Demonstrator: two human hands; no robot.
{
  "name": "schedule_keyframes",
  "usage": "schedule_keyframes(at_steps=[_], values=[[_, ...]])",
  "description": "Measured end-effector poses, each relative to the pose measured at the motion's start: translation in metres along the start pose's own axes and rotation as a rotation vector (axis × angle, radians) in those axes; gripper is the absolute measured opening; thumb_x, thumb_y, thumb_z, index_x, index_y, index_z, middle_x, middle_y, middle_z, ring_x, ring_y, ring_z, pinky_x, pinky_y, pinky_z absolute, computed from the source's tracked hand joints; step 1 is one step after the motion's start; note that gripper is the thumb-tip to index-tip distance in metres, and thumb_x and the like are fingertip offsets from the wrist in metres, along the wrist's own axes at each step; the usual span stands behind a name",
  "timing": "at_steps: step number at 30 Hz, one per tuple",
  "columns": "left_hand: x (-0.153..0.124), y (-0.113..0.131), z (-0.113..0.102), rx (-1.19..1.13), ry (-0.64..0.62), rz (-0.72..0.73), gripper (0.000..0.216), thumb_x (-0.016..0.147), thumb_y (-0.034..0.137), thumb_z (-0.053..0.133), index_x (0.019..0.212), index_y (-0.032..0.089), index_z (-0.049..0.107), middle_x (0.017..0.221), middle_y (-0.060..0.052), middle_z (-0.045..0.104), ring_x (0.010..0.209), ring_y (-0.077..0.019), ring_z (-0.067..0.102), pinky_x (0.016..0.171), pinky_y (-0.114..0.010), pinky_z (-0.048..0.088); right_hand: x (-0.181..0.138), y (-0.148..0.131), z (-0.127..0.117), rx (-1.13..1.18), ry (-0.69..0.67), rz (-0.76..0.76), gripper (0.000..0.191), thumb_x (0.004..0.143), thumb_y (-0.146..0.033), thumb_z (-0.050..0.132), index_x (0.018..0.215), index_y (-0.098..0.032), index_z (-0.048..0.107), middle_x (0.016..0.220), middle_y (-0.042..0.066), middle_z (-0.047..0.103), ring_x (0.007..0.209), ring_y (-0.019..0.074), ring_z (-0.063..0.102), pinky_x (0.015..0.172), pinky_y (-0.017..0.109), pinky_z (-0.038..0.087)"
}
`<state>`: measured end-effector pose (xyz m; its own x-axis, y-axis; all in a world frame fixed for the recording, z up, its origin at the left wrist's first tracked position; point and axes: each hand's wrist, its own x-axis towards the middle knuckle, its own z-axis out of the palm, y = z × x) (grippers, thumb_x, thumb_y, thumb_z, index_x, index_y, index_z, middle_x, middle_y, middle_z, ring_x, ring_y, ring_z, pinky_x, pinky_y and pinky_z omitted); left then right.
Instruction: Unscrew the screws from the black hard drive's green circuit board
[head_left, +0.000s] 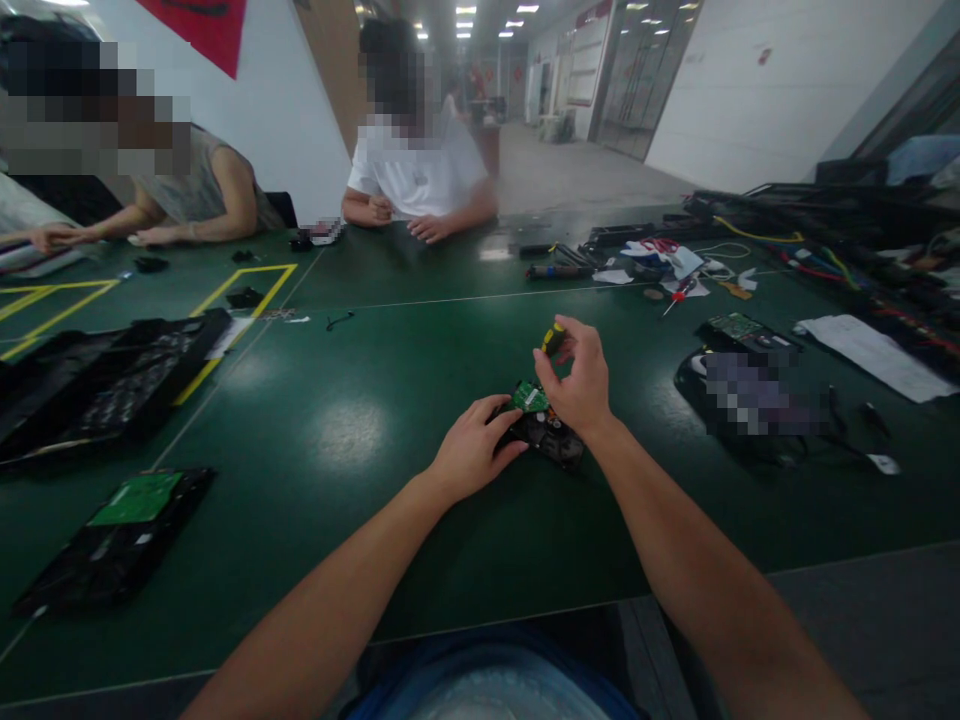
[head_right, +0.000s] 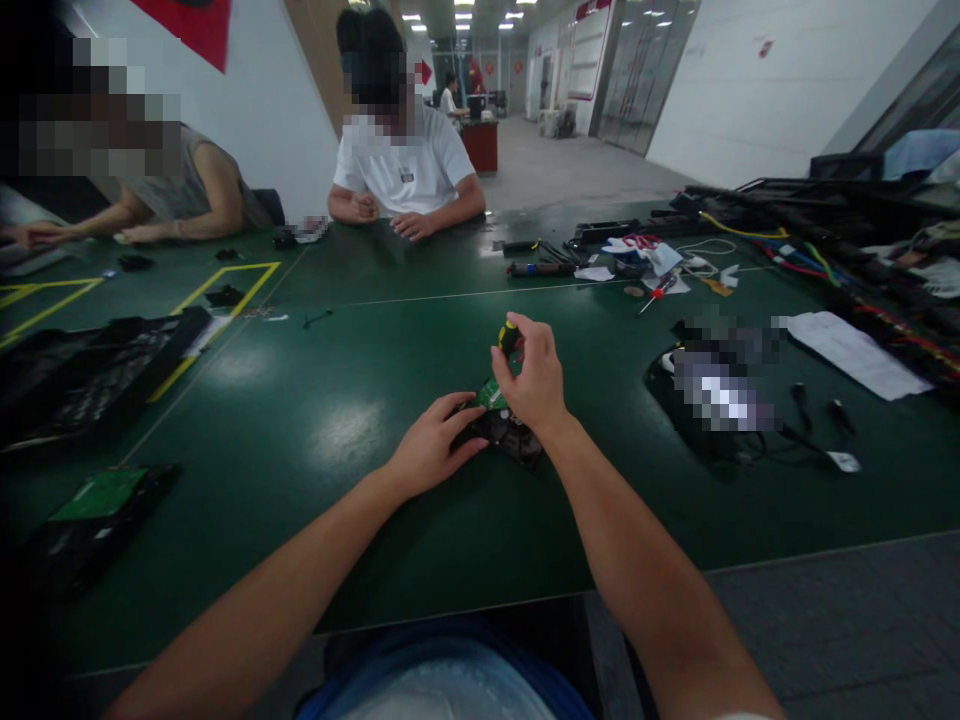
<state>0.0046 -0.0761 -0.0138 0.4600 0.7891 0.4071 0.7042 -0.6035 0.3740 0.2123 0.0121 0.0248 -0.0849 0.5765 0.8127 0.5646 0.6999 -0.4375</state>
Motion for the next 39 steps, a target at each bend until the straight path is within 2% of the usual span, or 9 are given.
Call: schedule_keyframes(at_steps=[3,8,15,21,24,29,32,35,39], values=[[0.0001,0.0002,-0.0005,-0.001,-0.008,-0.006,0.050,0.102,0.046,0.065,0.144,0.020,0.062,0.148,-0.019,0.056,0.139,-0.0358,0.056,0.114,-0.056,0.053,0.0008,-0.0034,-0.0017,0.005,-0.029,-0.011,0.056,0.099,-0.036,0.063,0.152,-0.031,0.045,0.126,0.010,0.061,0.098,0.0238,0.065,0.082,0.044,0.065],[0.0004,0.0001,0.0001,0.000,-0.008,-0.006,0.048,0.103,0.046,0.064,0.144,0.021,0.061,0.149,-0.018,0.056,0.138,-0.0352,0.056,0.113,-0.056,0.053,-0.0003,-0.0026,0.0003,0.027,-0.045,-0.023,0.058,0.104,-0.032,0.053,0.160,-0.031,0.037,0.141,0.013,0.060,0.101,0.0236,0.070,0.096,0.049,0.063],[0.0004,0.0004,-0.0009,-0.016,-0.007,-0.011,0.048,0.102,0.044,0.066,0.145,0.025,0.060,0.150,-0.016,0.056,0.139,-0.0349,0.056,0.113,-0.057,0.053,-0.0001,-0.0004,-0.0003,-0.019,-0.035,-0.003,0.057,0.101,-0.042,0.062,0.155,-0.033,0.044,0.131,0.012,0.066,0.101,0.0268,0.069,0.086,0.051,0.067],[0.0002,0.0001,-0.0010,-0.014,-0.009,-0.009,0.048,0.102,0.044,0.065,0.145,0.024,0.060,0.150,-0.016,0.055,0.139,-0.0349,0.056,0.113,-0.057,0.054,-0.0020,-0.0005,0.0010,0.113,-0.064,-0.009,0.059,0.103,-0.028,0.055,0.159,-0.029,0.036,0.150,0.014,0.057,0.111,0.0248,0.073,0.099,0.048,0.065],[0.0000,-0.0001,-0.0006,-0.011,-0.007,-0.009,0.049,0.102,0.044,0.065,0.146,0.023,0.060,0.150,-0.016,0.056,0.139,-0.0352,0.056,0.113,-0.057,0.053,-0.0023,-0.0010,0.0015,0.120,-0.043,0.007,0.056,0.103,-0.027,0.056,0.156,-0.029,0.040,0.147,0.013,0.058,0.103,0.0227,0.074,0.097,0.047,0.065],[-0.0001,0.0005,-0.0013,-0.009,-0.004,-0.002,0.048,0.103,0.044,0.065,0.145,0.021,0.060,0.149,-0.017,0.056,0.139,-0.0349,0.055,0.114,-0.056,0.053,0.0000,-0.0022,-0.0013,0.019,0.002,0.030,0.053,0.099,-0.038,0.066,0.150,-0.033,0.049,0.129,0.009,0.060,0.094,0.0216,0.068,0.082,0.044,0.068],[-0.0004,0.0006,-0.0013,-0.020,-0.002,-0.005,0.048,0.102,0.043,0.066,0.145,0.022,0.060,0.150,-0.017,0.056,0.140,-0.0348,0.055,0.114,-0.056,0.053,0.0014,-0.0027,-0.0019,0.019,0.000,0.014,0.053,0.100,-0.037,0.063,0.152,-0.034,0.048,0.129,0.010,0.059,0.098,0.0229,0.067,0.085,0.046,0.067],[-0.0004,0.0002,-0.0009,-0.024,-0.005,-0.005,0.049,0.102,0.043,0.066,0.145,0.022,0.060,0.149,-0.017,0.056,0.140,-0.0346,0.055,0.113,-0.055,0.053,0.0020,-0.0025,-0.0010,0.055,-0.005,-0.011,0.053,0.103,-0.032,0.054,0.156,-0.032,0.043,0.139,0.013,0.057,0.107,0.0247,0.068,0.094,0.048,0.066],[-0.0001,-0.0005,-0.0009,-0.026,0.001,0.005,0.048,0.102,0.043,0.066,0.145,0.024,0.060,0.149,-0.016,0.056,0.139,-0.0347,0.056,0.113,-0.056,0.054,0.0018,-0.0016,-0.0009,0.027,0.007,0.002,0.053,0.102,-0.034,0.058,0.154,-0.033,0.046,0.135,0.012,0.058,0.106,0.0254,0.067,0.090,0.049,0.066]])
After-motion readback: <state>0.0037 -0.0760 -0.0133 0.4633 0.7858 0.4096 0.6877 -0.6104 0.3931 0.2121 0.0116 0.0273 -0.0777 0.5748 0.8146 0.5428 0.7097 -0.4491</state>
